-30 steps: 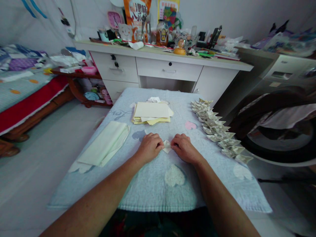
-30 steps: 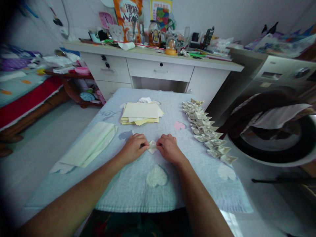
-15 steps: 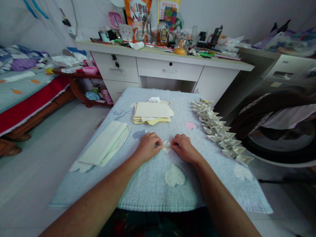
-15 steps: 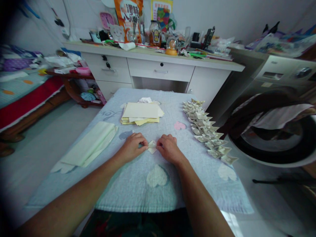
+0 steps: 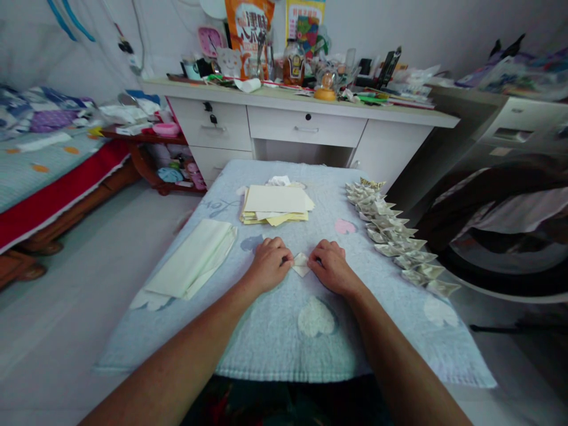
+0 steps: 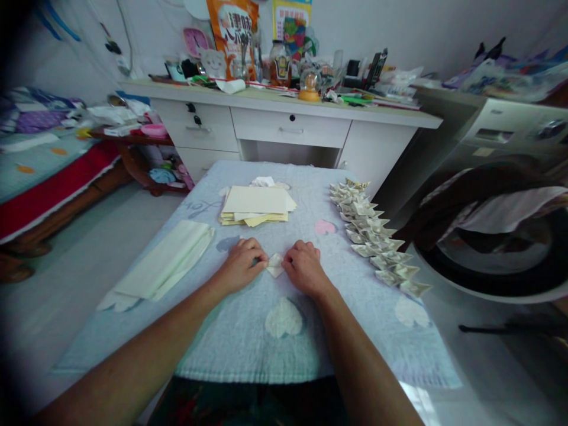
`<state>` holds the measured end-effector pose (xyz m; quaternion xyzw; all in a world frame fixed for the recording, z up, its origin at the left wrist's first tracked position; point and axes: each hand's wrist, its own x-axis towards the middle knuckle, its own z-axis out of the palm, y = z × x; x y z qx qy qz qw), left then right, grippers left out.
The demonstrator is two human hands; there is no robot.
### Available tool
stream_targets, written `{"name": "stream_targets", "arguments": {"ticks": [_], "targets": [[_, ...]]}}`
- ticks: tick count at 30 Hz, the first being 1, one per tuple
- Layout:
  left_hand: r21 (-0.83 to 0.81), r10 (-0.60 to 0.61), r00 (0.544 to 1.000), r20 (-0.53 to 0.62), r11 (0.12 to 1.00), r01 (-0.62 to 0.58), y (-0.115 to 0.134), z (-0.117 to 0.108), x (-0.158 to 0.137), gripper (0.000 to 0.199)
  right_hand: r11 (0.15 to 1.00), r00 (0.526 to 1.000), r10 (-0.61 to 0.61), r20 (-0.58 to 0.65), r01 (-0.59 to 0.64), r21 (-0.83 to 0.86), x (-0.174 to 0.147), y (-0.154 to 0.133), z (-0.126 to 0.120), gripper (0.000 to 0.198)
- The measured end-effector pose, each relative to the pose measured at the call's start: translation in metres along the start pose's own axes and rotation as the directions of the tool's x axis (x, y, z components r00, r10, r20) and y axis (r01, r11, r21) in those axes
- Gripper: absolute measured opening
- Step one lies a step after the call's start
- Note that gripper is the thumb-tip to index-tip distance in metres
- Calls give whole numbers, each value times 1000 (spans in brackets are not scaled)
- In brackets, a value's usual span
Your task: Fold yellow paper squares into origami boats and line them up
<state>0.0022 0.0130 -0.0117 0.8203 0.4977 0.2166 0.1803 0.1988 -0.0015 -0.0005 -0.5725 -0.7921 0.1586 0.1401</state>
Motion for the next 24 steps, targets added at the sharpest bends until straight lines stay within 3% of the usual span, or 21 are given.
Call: {"name": "stream_targets", "arguments": {"ticks": [7,17,24], "targets": [[72,-80,996,34,994,77,5,1,2,16,997,998,63,26,-62,-54,1,-4,0,18],[140,-72,997,12,988,70,5,6,0,15,988,992,120,22,-118,-101,5,-8,3,22],[86,-100,995,-24,991,102,3,7,-1,11,979,990,133,38,-125,-158,6,-11,2,24]]}}
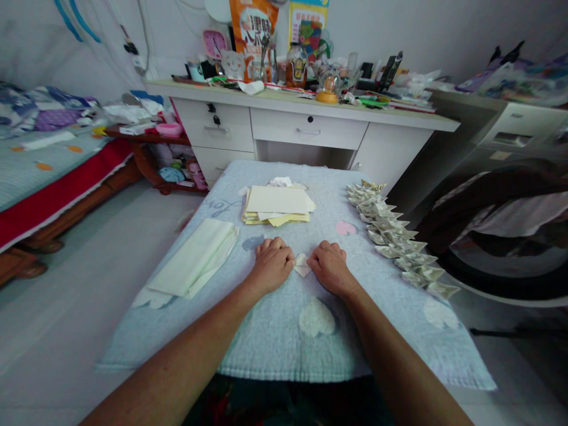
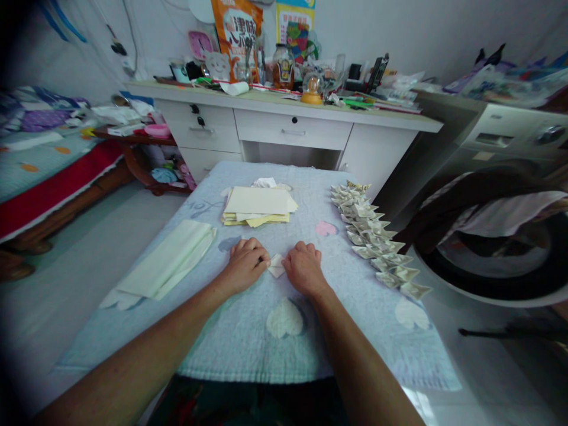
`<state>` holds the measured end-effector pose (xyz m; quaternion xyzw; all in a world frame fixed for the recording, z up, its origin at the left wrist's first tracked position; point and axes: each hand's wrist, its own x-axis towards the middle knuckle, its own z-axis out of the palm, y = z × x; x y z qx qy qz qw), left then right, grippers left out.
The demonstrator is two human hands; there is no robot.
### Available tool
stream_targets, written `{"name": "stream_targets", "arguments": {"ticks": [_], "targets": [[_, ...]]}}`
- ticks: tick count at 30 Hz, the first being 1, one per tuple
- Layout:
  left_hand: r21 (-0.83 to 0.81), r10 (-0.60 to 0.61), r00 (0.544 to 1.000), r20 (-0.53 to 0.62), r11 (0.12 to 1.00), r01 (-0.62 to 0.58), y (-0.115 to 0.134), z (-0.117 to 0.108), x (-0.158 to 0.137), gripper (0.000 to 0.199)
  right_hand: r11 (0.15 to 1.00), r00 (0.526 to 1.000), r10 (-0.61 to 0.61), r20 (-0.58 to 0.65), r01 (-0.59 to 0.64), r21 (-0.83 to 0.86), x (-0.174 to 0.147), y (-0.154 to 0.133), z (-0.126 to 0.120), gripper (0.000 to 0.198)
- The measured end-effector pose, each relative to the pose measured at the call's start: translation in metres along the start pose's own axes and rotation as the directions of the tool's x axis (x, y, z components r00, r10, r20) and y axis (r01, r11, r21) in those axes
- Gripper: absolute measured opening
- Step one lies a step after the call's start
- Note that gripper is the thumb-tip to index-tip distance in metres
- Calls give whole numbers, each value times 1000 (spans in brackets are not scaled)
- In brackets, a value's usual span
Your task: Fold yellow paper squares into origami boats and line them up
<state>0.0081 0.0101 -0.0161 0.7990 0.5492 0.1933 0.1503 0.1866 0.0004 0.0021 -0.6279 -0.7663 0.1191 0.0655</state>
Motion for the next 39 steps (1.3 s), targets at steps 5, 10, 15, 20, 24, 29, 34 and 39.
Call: {"name": "stream_targets", "arguments": {"ticks": [5,10,15,20,24,29,34,39], "targets": [[-165,-112,993,-39,981,104,-5,-3,4,14,1000,1000,1,9,-1,-10,0,0,0,24],[-261,-134,988,-71,959,111,-8,-3,6,25,1000,1000,3,14,-3,-18,0,-1,-2,24],[-222,39,995,-91,973,-59,-3,-4,3,15,1000,1000,15,24,-14,-26,0,-3,-2,24],[-197,297,954,-43,933,-300,-1,0,5,20,1000,1000,6,-8,-6,-12,0,-2,-1,25],[-178,295,955,39,942,-284,-3,1,9,19,1000,1000,8,-15,-8,17,0,-2,-2,24],[-181,268,962,50,950,-255,-4,2,11,18,996,999,33,-24,-31,80,-2,3,-4,20],[-182,261,964,48,951,-248,-4,3,11,17,985,998,57,-38,-50,163,-4,15,-8,16],[-189,258,964,55,951,-244,-3,2,12,18,974,995,55,-81,-36,223,-5,17,-7,17]]}}
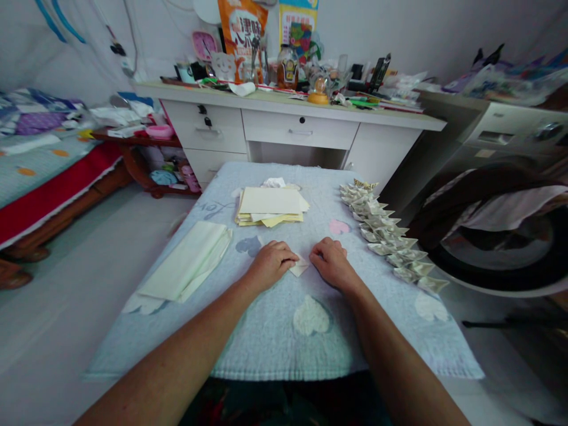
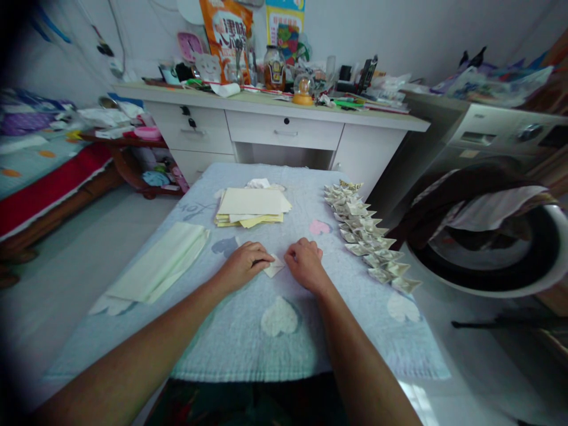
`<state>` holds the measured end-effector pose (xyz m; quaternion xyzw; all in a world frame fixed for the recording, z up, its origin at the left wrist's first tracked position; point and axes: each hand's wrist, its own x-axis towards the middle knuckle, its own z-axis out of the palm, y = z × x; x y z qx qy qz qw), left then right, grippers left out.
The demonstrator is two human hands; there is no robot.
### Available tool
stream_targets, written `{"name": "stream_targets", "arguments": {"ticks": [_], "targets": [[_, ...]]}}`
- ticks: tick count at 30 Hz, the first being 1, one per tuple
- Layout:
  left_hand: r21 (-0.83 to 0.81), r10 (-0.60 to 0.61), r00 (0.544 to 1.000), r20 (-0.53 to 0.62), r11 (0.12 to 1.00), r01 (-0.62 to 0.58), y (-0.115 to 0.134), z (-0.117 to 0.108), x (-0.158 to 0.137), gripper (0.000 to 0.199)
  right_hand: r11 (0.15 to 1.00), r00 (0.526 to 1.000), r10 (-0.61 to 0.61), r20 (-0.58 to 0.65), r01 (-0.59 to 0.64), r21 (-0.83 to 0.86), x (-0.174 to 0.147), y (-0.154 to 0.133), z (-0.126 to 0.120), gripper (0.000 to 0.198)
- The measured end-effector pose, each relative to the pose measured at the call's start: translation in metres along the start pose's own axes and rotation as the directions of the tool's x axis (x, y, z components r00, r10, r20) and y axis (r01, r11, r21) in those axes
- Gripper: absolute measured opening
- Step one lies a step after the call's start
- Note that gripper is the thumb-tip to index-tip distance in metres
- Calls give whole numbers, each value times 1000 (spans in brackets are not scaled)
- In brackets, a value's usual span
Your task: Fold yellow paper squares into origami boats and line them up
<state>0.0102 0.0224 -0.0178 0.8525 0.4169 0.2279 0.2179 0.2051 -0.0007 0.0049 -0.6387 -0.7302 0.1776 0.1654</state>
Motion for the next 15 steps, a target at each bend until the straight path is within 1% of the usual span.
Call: {"name": "stream_targets", "arguments": {"ticks": [4,10,15], "targets": [[-9,-6,1000,8,1000,6,0,-1,0,19,998,999,-46,1,45,-48,-1,-5,6,15],[-7,10,1000,-7,1000,-10,0,1,-2,21,991,999,-44,8,44,-130,0,-8,13,15],[-19,8,1000,-15,1000,-8,1,0,-2,21,993,999,-43,16,45,-109,0,-7,11,17]]}}
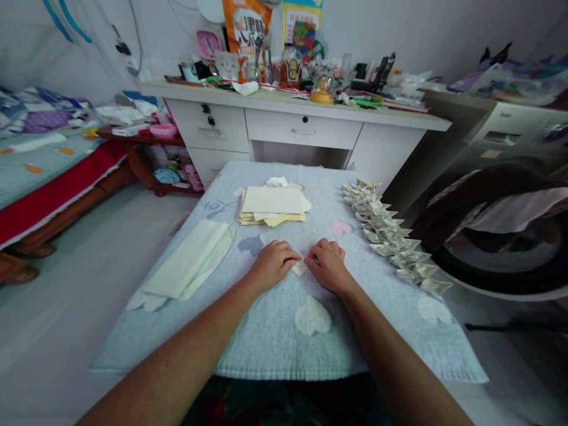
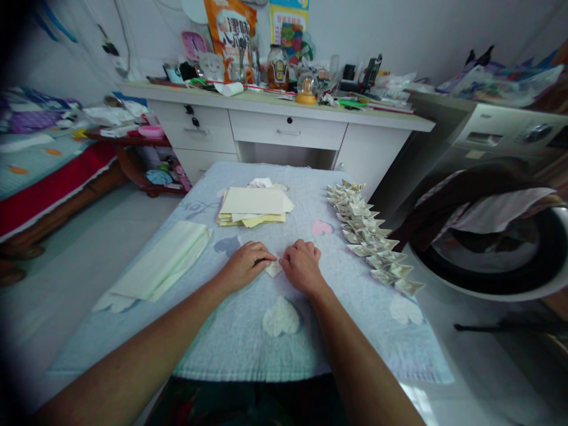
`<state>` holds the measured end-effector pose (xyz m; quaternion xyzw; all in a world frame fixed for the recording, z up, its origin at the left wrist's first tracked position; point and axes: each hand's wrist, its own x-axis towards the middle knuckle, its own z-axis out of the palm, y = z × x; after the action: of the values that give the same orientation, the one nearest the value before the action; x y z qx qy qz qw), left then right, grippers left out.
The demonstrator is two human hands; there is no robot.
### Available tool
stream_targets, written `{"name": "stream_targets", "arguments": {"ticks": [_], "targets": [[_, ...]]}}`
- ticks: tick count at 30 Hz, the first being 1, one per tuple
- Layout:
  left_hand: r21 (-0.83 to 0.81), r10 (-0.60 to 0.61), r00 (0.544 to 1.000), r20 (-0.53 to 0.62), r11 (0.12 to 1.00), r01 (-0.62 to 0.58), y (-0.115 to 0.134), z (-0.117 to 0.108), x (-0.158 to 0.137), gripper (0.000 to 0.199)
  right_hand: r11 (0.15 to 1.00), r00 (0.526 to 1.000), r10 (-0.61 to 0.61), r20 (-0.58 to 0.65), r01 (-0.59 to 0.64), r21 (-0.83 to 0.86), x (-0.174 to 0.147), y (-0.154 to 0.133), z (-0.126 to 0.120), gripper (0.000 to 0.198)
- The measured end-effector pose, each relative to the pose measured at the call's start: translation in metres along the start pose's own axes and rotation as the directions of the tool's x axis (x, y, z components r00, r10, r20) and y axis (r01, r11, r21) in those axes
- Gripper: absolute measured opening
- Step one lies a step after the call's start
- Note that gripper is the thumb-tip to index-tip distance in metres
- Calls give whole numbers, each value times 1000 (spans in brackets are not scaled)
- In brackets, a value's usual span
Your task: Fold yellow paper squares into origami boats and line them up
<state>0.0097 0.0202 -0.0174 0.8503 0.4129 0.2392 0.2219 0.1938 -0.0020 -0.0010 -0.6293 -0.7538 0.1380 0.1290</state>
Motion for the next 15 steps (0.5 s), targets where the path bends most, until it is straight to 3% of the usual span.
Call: {"name": "stream_targets", "arguments": {"ticks": [8,11,15], "targets": [[-60,-68,997,-31,996,66,3,-3,-2,15,993,997,-72,41,68,95,-4,5,-7,7],[-6,-33,999,-14,999,33,2,-2,-2,4,992,995,-93,48,88,93,-4,6,-8,6],[73,-19,999,-47,997,23,-1,-3,-5,8,991,993,-103,54,98,95,-3,7,-7,7]]}}
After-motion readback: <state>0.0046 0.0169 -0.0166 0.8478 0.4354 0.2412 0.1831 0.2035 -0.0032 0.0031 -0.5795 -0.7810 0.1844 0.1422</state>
